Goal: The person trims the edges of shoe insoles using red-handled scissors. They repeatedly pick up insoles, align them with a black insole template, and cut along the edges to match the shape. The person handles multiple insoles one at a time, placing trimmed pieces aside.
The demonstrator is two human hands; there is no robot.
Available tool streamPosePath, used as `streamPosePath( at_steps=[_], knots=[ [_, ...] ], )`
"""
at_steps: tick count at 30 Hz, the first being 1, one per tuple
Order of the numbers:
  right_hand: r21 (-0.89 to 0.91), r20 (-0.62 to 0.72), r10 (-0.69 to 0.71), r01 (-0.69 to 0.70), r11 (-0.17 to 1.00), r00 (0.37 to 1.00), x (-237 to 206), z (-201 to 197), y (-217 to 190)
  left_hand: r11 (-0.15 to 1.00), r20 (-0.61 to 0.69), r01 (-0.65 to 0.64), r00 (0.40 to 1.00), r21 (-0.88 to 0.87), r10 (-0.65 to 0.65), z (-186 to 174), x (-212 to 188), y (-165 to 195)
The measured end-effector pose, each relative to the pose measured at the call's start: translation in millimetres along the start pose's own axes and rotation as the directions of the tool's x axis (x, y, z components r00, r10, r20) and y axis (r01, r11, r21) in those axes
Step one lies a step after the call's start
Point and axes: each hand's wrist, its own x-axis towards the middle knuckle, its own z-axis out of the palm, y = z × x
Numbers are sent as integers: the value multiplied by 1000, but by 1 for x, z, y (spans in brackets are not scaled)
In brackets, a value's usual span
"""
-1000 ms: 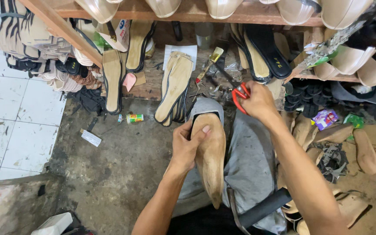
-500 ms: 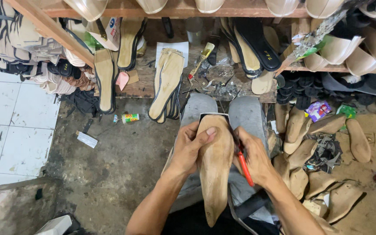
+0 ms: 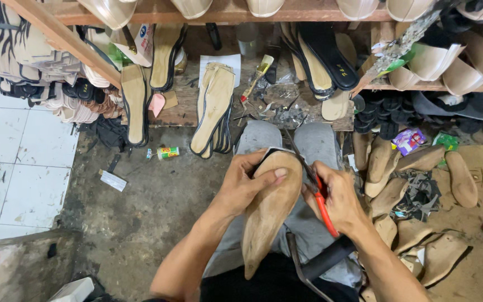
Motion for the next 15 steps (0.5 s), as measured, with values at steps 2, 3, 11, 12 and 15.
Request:
streamPosePath(
  at_steps=[2,3,11,12,15],
  knots=[
    [5,36,35,-35,999,999,0,-6,-3,1000,19,15,1000,-16,-15,-1,2,2],
    [6,53,56,-57,998,997,0,-9,-5,999,32,26,999,-25,-25,-1,3,4],
    [-37,158,-47,53,998,986,-4,-30,5,988,186,22,981,153,-51,-10,6,20],
    [-60,205,19,-7,998,979,-7,-32,9,980,203,6,978,198,-48,-11,6,21],
    [-83,114,85,-75,994,990,-16,-26,22,968,189,-51,982,246,3,-12,6,18]
  ],
)
